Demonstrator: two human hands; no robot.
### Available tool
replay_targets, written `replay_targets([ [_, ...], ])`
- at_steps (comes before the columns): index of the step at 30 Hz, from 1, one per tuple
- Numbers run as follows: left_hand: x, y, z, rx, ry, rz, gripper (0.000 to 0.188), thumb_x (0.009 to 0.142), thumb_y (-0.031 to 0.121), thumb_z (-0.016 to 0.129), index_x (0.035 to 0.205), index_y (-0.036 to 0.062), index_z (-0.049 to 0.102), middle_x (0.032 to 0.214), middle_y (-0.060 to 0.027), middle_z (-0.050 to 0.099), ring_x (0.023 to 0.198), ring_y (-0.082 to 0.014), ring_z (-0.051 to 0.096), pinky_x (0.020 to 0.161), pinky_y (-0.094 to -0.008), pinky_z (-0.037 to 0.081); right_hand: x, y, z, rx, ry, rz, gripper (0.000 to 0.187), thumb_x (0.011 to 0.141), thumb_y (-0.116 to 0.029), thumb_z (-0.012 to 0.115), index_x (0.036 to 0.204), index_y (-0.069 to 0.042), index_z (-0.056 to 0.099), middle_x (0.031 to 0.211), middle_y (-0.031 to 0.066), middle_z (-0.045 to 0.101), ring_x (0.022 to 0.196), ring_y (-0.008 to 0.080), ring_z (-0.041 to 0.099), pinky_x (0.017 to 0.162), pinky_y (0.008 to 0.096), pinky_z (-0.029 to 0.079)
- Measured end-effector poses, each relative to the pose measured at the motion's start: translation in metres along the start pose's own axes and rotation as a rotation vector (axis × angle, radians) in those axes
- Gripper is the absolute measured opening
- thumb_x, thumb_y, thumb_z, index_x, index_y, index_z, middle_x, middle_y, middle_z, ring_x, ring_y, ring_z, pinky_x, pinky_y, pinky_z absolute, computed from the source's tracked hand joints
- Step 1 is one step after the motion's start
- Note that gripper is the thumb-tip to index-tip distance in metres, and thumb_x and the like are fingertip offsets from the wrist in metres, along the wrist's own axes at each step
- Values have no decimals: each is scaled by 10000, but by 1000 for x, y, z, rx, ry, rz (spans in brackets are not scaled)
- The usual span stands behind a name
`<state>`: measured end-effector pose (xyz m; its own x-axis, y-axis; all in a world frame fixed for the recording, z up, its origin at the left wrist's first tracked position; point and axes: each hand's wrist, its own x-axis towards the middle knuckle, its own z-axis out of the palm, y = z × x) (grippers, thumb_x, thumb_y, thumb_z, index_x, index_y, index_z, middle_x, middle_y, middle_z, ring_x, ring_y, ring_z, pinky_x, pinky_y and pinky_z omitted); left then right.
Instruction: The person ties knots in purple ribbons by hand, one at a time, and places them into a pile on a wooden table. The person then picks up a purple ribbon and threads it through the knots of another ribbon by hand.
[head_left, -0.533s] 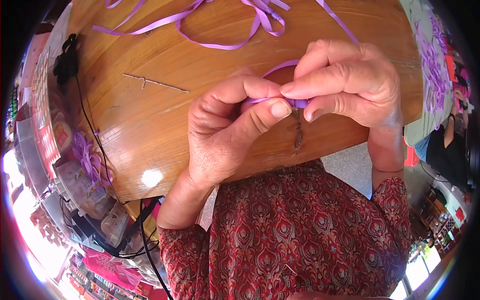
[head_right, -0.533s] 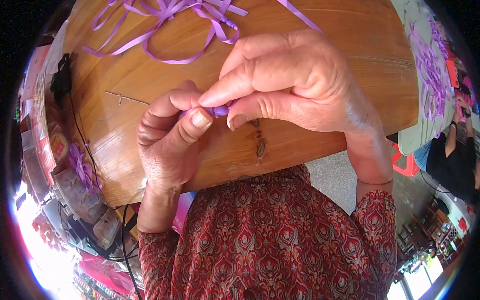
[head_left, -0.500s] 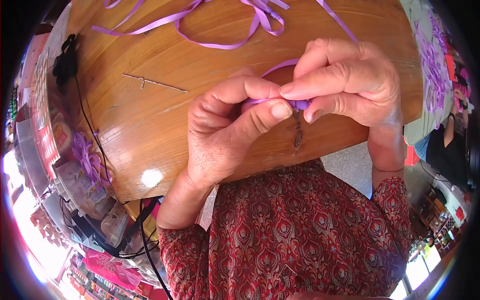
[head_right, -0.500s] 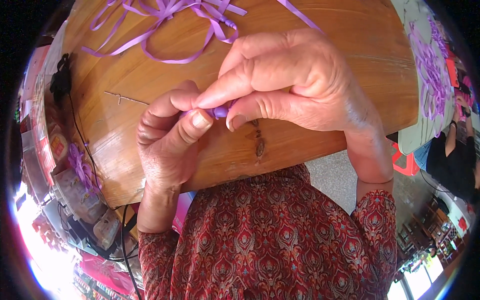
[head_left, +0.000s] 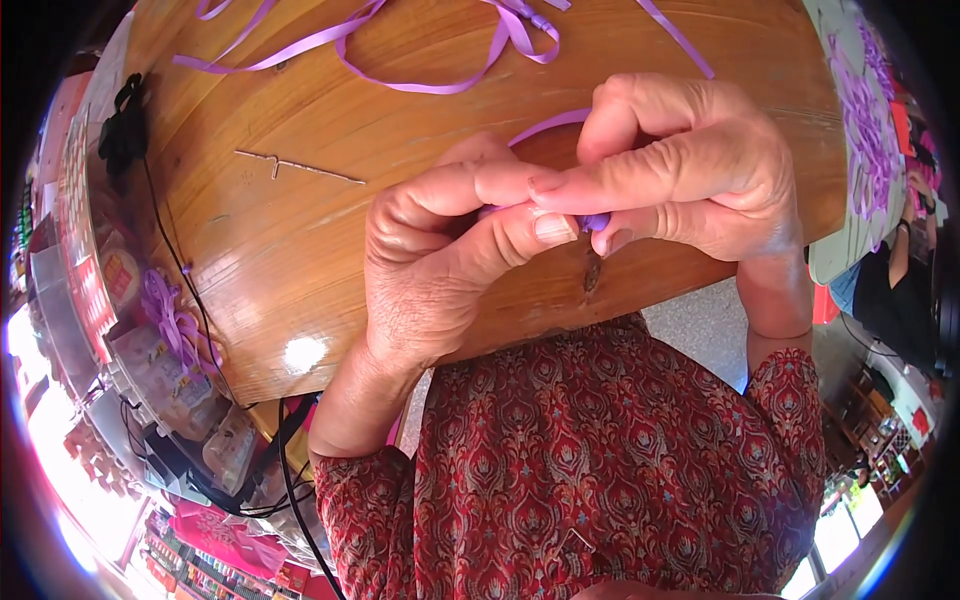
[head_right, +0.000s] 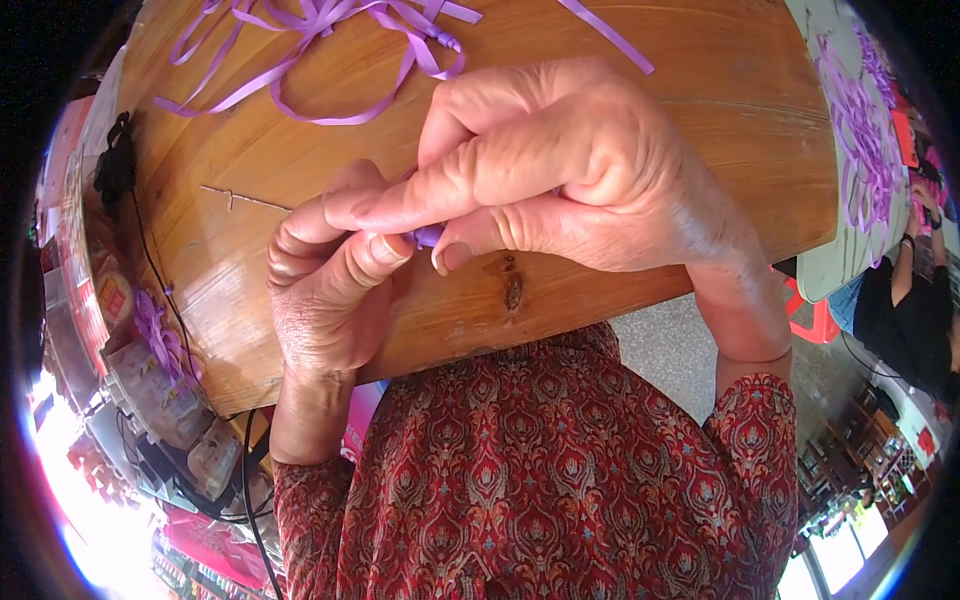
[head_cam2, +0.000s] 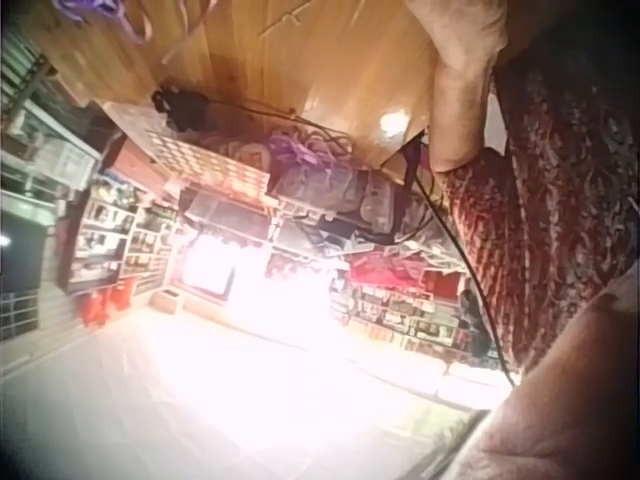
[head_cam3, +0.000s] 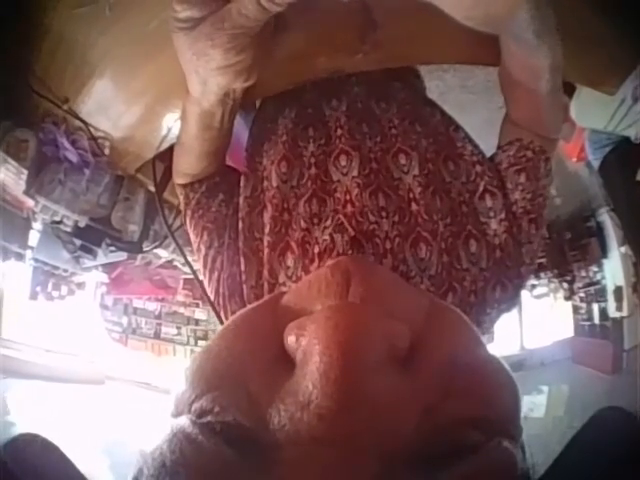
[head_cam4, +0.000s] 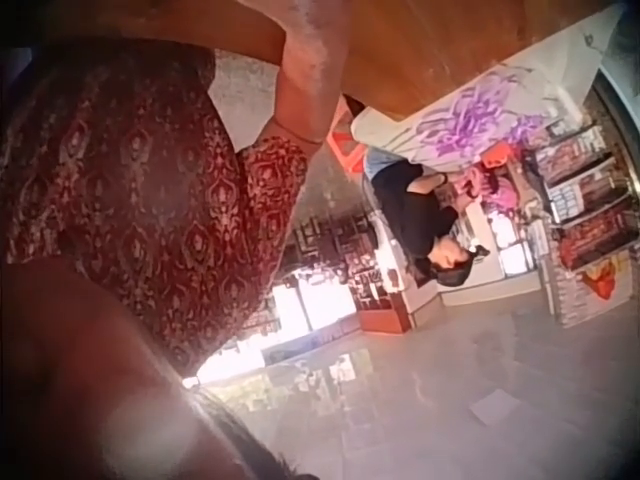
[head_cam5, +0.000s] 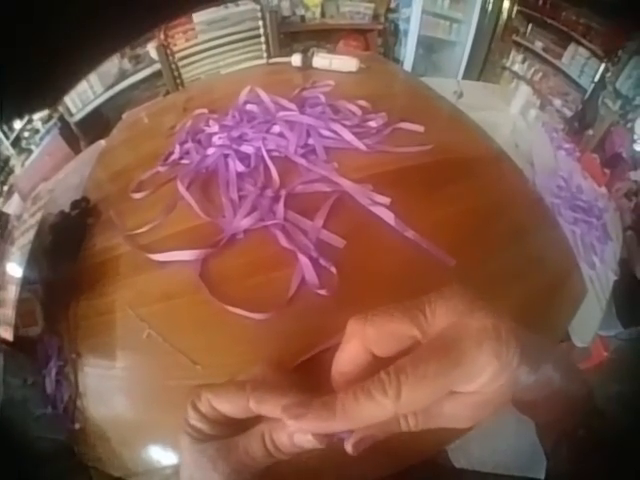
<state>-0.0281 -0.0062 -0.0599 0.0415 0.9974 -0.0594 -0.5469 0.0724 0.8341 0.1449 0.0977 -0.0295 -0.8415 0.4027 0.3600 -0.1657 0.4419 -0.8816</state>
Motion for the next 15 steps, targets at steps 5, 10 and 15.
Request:
replay_targets([
  [5, -2, 3, 3, -62, -25, 61, 171, 795, -20, 669, 960, 25, 685, 840, -42, 613, 821, -122, 603, 765, -258, 492, 0, -3, 5, 24, 38, -30, 351, 676, 3, 745, 1019, 22, 675, 795, 65, 582, 654, 122, 537, 543, 213, 444],
  [10, -3, 2, 1, -32, -56, 75, 170, 797, -10, 671, 963, 26, 684, 845, -46, 611, 806, -119, 599, 745, -251, 490, -1, -7, 9, 19, 77, -14, 355, 644, 23, 757, 991, 30, 681, 787, 55, 582, 633, 119, 538, 520, 211, 418],
  [15, -3, -5, 0, -138, -52, 34, 133, 802, -7, 664, 931, 24, 679, 841, -45, 610, 792, -116, 594, 726, -251, 486, -2, -5, 11, -75, 97, -42, 344, 641, 15, 758, 974, 43, 679, 763, 57, 585, 609, 117, 544, 498, 217, 411],
])
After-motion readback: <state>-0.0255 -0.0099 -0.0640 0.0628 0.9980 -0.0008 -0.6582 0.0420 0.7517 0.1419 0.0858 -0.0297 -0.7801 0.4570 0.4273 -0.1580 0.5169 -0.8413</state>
